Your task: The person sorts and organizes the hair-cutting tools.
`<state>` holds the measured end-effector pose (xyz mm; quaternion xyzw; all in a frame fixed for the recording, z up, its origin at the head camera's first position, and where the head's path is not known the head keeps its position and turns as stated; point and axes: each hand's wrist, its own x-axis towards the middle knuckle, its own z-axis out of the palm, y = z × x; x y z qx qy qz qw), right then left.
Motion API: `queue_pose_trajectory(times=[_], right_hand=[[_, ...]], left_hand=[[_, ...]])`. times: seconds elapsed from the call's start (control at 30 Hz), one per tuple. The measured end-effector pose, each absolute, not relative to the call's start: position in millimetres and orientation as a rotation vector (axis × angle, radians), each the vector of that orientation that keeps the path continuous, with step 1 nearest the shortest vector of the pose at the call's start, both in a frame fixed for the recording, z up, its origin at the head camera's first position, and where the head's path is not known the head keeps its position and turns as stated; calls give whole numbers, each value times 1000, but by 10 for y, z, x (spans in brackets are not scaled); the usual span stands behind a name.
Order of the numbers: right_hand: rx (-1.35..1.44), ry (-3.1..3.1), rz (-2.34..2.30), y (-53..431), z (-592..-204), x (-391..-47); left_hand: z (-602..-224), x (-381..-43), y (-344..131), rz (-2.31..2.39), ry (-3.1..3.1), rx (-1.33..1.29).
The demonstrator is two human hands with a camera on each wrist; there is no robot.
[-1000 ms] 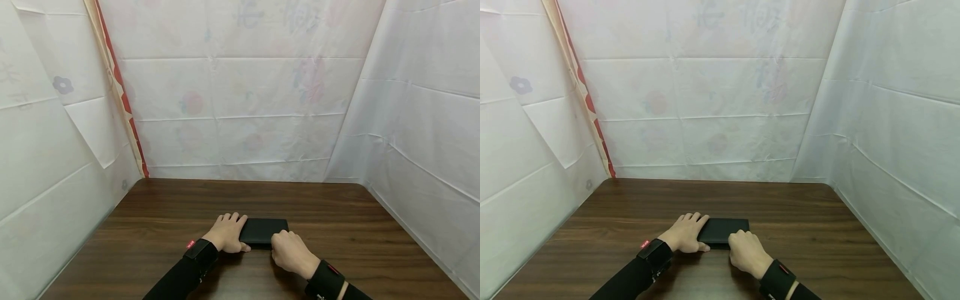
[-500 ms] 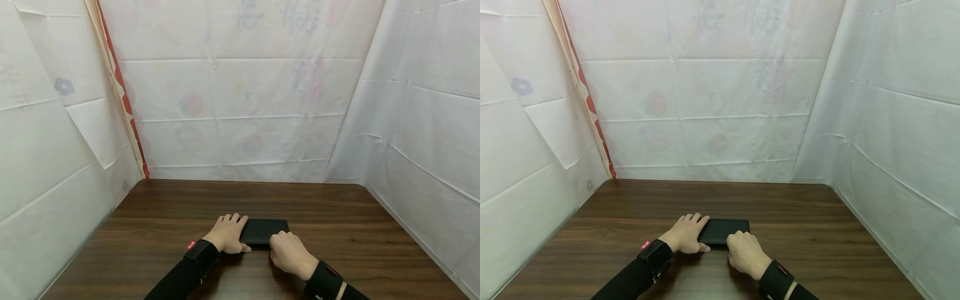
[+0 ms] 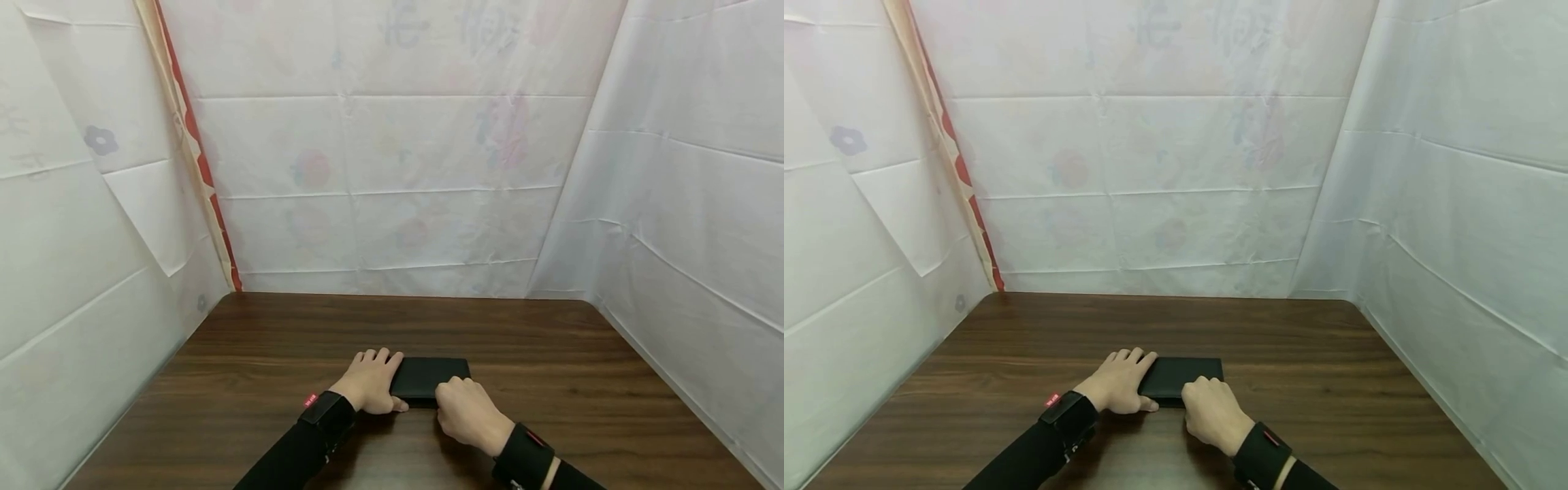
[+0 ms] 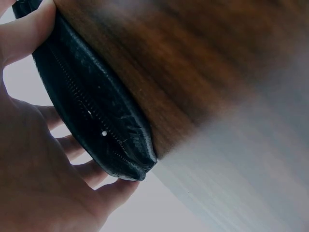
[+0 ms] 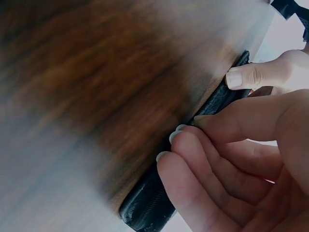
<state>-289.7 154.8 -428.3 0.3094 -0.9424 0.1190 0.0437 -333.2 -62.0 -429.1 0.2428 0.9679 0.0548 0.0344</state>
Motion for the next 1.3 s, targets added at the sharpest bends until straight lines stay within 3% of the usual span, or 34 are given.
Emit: queue_pose_trajectory(times=[1.3], right_hand=[[945, -2892, 361, 1381, -4257, -2923]], left_hand=[[-4300, -3354, -615, 171, 2962, 745]])
